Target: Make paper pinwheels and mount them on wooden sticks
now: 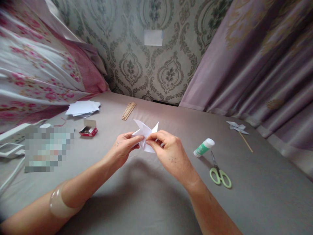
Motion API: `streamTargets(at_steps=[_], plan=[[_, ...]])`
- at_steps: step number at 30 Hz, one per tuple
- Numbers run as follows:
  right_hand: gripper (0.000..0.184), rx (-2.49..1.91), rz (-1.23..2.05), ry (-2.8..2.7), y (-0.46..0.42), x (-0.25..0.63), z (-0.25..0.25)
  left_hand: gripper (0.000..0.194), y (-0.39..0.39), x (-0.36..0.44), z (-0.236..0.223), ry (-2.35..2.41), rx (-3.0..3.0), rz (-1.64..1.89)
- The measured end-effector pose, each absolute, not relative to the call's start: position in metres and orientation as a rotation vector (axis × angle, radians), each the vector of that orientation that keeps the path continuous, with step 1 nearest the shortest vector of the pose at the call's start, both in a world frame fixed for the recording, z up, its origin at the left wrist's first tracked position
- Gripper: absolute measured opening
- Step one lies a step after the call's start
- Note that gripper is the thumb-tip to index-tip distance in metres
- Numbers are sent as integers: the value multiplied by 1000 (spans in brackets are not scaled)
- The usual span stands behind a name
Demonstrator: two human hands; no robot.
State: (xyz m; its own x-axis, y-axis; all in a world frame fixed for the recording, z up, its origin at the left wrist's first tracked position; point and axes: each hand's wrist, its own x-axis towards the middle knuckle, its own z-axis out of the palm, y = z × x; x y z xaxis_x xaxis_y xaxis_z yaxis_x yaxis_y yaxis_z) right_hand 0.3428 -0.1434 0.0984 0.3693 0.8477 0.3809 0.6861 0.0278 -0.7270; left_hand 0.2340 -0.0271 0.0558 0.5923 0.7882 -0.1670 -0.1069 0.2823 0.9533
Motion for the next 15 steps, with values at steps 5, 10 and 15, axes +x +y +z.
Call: streamTargets(at_steps=[5,10,15], plan=[[11,-1756,210,-1225,-137,327,88,18,-26,235,55,744,1091,741],[11,-1775,28,-1293,-135,322,82,18,-27,235,56,760,1096,749],[11,-1843,-395,-1402,-135,326,78,16,-29,234,57,730,1158,761]])
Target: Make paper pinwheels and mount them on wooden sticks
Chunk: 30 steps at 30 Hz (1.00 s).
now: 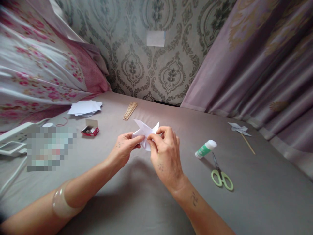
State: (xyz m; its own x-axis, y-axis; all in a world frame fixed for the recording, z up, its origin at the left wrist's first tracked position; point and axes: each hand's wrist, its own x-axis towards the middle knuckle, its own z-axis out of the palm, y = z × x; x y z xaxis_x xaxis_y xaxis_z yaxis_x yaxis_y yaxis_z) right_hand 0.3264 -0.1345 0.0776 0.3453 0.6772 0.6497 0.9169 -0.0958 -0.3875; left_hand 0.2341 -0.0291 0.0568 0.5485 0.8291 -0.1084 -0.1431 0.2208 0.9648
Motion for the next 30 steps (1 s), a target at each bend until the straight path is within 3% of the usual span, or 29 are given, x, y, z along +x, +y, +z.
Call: streamTargets(at_steps=[30], plan=[[10,-1876,-476,-1489,-135,342,76,20,-39,231,69,619,1257,760]])
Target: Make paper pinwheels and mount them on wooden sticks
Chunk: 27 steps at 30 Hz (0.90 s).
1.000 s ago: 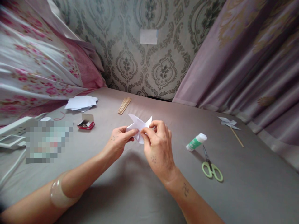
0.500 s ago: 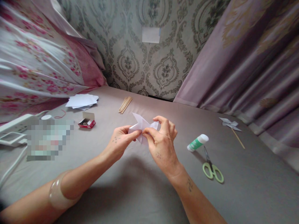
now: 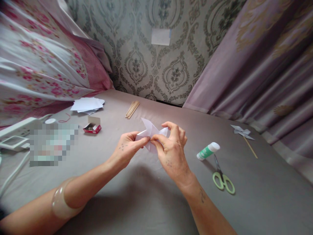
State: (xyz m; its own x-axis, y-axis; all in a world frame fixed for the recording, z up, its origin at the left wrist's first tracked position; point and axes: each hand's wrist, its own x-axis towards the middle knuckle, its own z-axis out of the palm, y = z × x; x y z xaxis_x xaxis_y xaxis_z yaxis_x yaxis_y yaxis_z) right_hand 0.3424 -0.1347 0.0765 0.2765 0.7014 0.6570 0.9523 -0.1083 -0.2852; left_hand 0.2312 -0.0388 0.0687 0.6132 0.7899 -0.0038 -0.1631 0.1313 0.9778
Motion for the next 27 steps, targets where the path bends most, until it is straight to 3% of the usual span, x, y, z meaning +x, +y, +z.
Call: streamTargets(at_steps=[27], plan=[[9,-1890,-352,-1481,-136,348,78,21,-38,230,65,576,1406,727]])
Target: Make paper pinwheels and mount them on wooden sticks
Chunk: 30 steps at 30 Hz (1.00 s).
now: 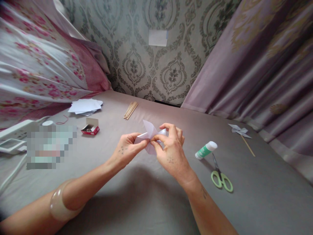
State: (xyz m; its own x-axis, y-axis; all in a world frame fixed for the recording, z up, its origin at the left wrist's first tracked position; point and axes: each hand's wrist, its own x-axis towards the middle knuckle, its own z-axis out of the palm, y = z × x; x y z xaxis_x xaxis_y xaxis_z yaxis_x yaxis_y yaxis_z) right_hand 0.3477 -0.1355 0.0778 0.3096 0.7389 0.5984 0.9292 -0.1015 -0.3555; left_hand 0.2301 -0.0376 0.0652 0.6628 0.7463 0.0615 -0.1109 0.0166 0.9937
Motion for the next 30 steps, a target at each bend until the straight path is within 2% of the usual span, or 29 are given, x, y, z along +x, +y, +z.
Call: streamTargets(at_steps=[30], plan=[[6,-1880,-256,-1479,-133,350,75,18,-36,230,62,532,1503,757]])
